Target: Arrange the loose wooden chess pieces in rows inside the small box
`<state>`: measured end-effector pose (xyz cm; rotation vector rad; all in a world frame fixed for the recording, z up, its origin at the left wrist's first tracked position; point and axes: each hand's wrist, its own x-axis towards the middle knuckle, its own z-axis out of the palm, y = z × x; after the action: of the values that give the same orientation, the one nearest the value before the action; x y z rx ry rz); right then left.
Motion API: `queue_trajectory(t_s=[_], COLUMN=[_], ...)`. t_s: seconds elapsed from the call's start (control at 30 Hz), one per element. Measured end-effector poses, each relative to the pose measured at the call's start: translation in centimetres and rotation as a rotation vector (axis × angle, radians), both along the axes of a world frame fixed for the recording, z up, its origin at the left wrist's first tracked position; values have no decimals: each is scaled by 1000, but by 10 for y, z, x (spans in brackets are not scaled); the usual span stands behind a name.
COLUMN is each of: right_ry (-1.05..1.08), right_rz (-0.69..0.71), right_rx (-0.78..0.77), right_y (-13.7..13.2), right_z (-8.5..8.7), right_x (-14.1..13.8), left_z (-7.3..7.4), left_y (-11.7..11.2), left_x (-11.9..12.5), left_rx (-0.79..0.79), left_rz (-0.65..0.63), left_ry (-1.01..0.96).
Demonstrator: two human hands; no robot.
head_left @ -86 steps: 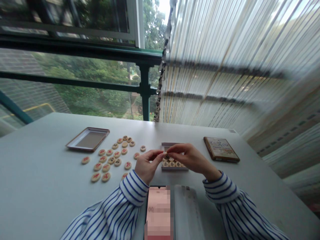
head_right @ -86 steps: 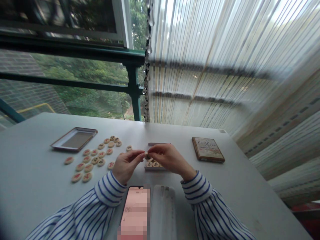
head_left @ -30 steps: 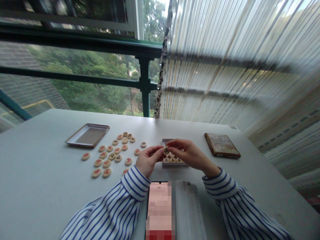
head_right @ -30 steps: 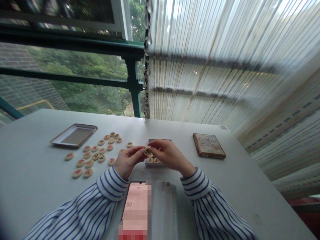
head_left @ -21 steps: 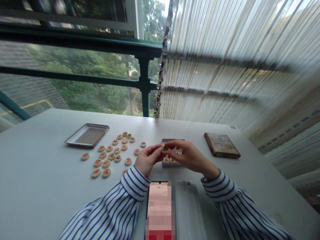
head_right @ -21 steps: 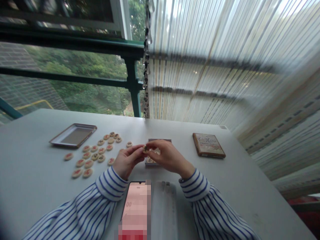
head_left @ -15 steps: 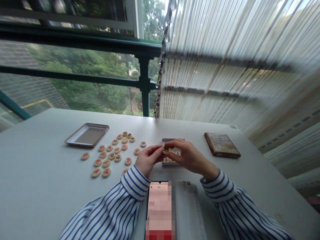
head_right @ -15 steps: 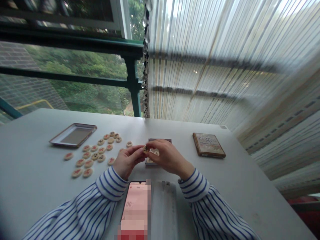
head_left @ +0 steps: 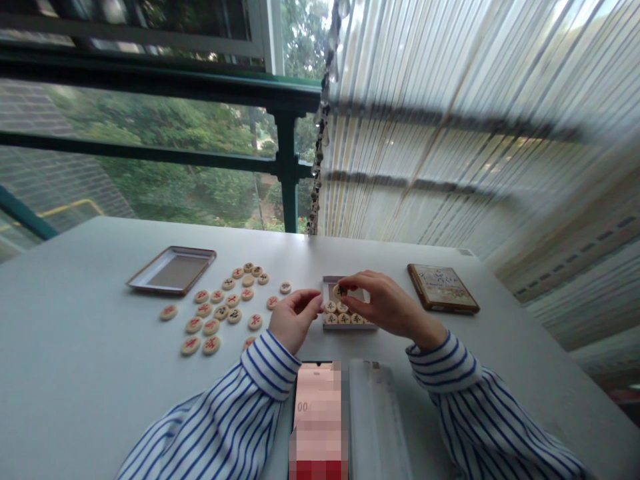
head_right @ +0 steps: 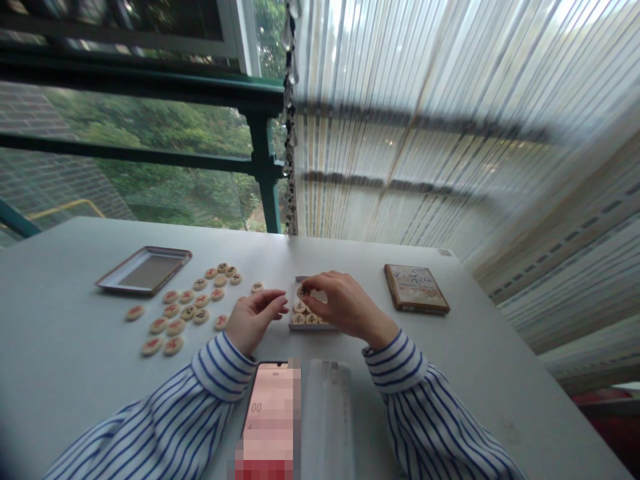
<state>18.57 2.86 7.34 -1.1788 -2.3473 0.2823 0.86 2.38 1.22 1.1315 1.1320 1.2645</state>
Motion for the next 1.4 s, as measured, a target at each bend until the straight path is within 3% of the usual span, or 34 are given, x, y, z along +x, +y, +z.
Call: queue_trajectory(t_s=[0.2,0.43,0.7,0.97,1.4], right_ry=[-86,-232,-343,-382,-362], right_rz=[-71,-158,-183,-192,-182], right_rx=[-1,-4,-8,-34,-114], right_y=[9,17,22,26,33], right_z=[1,-4,-13,-18,-30], right_x=[20,33,41,44,49], left_z=[-11,-18,-15,-22,-20], left_y=[0,-1,0,3,1], left_x=[-1,-1,-3,-4,-4], left_rx=[221,337,394,441,428], left_rz=[45,-107,-213,-193,-195], left_ry=[368,488,728,733,686])
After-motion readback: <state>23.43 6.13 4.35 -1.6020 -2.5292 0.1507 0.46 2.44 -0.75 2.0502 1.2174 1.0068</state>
